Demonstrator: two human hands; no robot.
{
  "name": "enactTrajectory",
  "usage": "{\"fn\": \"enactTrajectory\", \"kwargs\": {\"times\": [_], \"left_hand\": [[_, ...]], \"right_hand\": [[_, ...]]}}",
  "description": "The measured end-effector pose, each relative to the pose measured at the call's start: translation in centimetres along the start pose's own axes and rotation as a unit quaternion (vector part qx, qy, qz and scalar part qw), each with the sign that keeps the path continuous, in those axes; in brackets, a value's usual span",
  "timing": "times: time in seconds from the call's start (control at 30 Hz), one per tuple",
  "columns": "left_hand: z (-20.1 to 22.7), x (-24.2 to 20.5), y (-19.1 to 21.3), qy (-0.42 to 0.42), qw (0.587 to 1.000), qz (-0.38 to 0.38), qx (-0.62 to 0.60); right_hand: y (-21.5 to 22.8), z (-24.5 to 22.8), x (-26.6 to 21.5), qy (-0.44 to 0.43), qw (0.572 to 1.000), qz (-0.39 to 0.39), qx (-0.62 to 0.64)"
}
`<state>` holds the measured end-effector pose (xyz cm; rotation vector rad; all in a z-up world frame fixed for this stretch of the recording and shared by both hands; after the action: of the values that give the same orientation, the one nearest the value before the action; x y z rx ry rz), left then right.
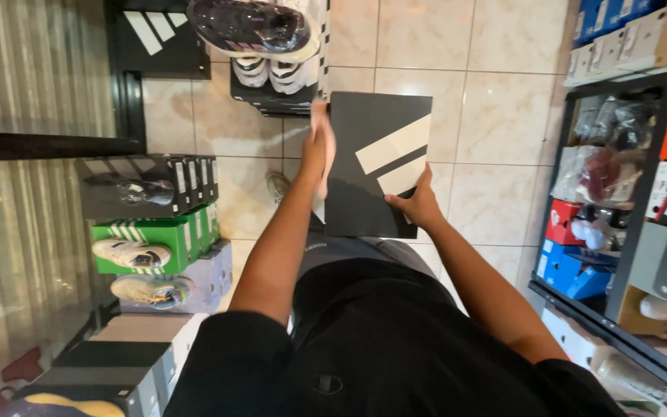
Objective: The person wipes the exterior and interior of several black Adidas shoe boxes with a pink cloth. They open each box, wipe the lid and base, then close and stack the boxes on a shelf.
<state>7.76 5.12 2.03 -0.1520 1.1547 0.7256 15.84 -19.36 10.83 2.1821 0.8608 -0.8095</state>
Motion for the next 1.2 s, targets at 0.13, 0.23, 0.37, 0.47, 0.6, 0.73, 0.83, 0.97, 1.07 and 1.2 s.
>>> {"fn": "enactTrajectory", "kwargs": {"times": [0.13,0.23,0.37,0.47,0.6,0.73,0.83,0.97,1.07,1.2], "left_hand": [[-11.8,-3.7,0.9,-0.239,0.969,0.0,0.058],[-15.3,-1.4,2.0,-0.186,0.972,-0.018,0.143],[-11.0,-6.6,4.2,-0.155,0.973,-0.036,0.17],[-9.2,-8.8,4.1,-0.236,0.972,-0.016,0.006],[-9.6,-7.3,2.3,-0.299,0.952,-0.01,-0.062],[-7.3,-14.3,1.2,-0.349,0.934,-0.023,-0.075],[-5.5,-20.2,2.0,-0.389,0.919,0.033,-0.052],[-3.8,-25.3,3.7,-0.414,0.905,0.08,-0.058],[-1.6,-29.3,7.9,-0.366,0.925,0.049,-0.086],[-2.9,-23.3,13.4,-0.365,0.92,0.11,-0.092]], "right_hand": [[0.4,-0.6,-1.7,0.004,1.0,-0.003,0.016],[0.6,-1.0,-1.4,0.026,0.999,0.024,0.024],[0.9,-0.2,-2.0,0.044,0.996,0.046,0.061],[1.3,3.5,-1.2,0.044,0.993,0.066,0.089],[2.4,2.3,-4.0,0.114,0.977,0.076,0.165],[1.8,-1.7,-9.4,0.317,0.94,-0.016,0.125],[-0.1,-5.9,-13.3,0.395,0.909,-0.126,0.043],[-5.9,-8.5,-12.8,0.507,0.847,-0.118,0.104],[-11.8,-5.6,-7.4,0.39,0.876,-0.124,0.255],[-14.5,-6.7,-6.4,0.198,0.838,-0.182,0.474]]}}
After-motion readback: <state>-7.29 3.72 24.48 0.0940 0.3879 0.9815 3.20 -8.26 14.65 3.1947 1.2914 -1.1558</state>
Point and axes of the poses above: each hand's wrist, its own x-axis towards the middle knuckle, its own y-axis out of the back of the hand, z = x × y, the point moved 2 cm from there along x, towards the middle knuckle, and after that the axes turned 9 degrees about x, right-handed, at the moved point
